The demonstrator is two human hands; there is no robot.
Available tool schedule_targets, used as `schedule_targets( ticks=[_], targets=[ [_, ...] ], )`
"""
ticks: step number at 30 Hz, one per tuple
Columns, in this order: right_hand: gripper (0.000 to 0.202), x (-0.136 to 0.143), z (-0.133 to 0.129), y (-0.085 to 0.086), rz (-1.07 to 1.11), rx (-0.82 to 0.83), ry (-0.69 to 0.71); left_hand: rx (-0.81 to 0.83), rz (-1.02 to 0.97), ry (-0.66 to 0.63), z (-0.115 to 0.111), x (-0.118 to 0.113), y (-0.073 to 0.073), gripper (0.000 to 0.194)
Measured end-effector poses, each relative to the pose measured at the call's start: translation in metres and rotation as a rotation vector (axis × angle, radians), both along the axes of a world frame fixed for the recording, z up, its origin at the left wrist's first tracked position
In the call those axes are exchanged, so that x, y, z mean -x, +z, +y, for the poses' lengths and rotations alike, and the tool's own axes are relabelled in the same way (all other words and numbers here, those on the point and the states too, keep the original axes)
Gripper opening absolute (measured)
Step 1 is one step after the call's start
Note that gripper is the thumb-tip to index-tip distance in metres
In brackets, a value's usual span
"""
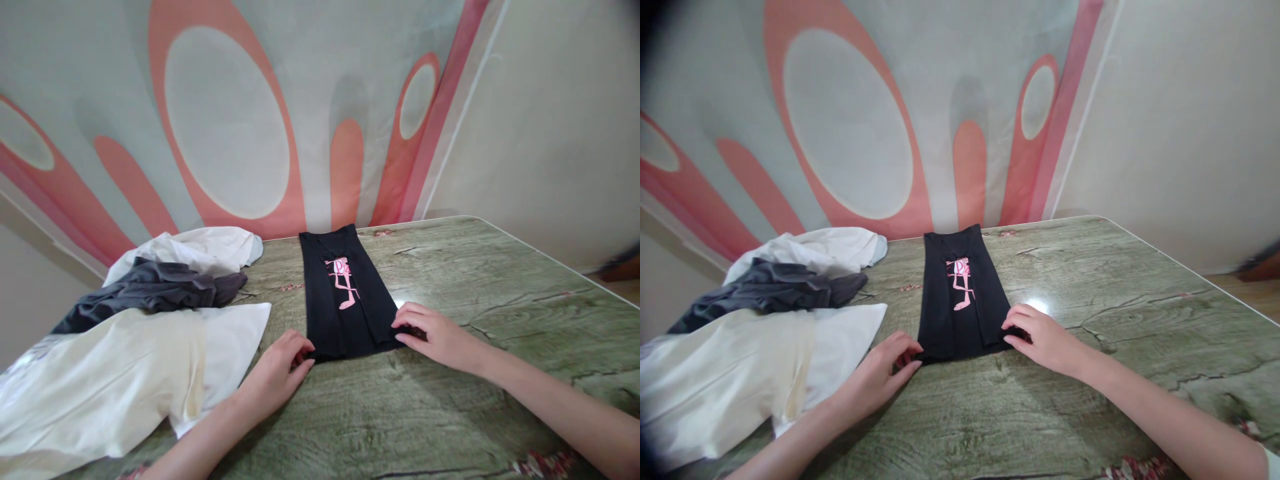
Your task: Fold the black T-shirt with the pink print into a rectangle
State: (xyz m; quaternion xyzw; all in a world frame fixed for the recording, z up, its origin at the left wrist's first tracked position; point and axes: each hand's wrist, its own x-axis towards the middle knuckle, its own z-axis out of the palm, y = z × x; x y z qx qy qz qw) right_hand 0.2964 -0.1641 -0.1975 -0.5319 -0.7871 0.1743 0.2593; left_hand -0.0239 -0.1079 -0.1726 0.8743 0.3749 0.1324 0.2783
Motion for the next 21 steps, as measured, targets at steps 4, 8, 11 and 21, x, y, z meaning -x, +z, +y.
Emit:
schedule_targets(
  ticks=[4,8,11,21],
  targets=[
    [0.014,-0.003,-0.014,-0.006,0.000,-0.027,-0.040,-0.067,0.072,-0.030,-0.006,-0.004,-0.001,0.014],
    [0.011,-0.003,-0.014,-0.010,-0.018,-0.060,-0.046,-0.153,0.143,-0.069,-0.011,-0.005,-0.001,0.016],
    [0.008,-0.001,-0.013,-0.006,-0.035,-0.065,-0.038,-0.178,0.146,-0.051,-0.012,-0.002,-0.001,0.015],
    [0.012,0.034,0.047,0.027,-0.150,-0.123,0.147,-0.203,0.179,0.058,-0.013,0.004,-0.002,0.009]
  ],
)
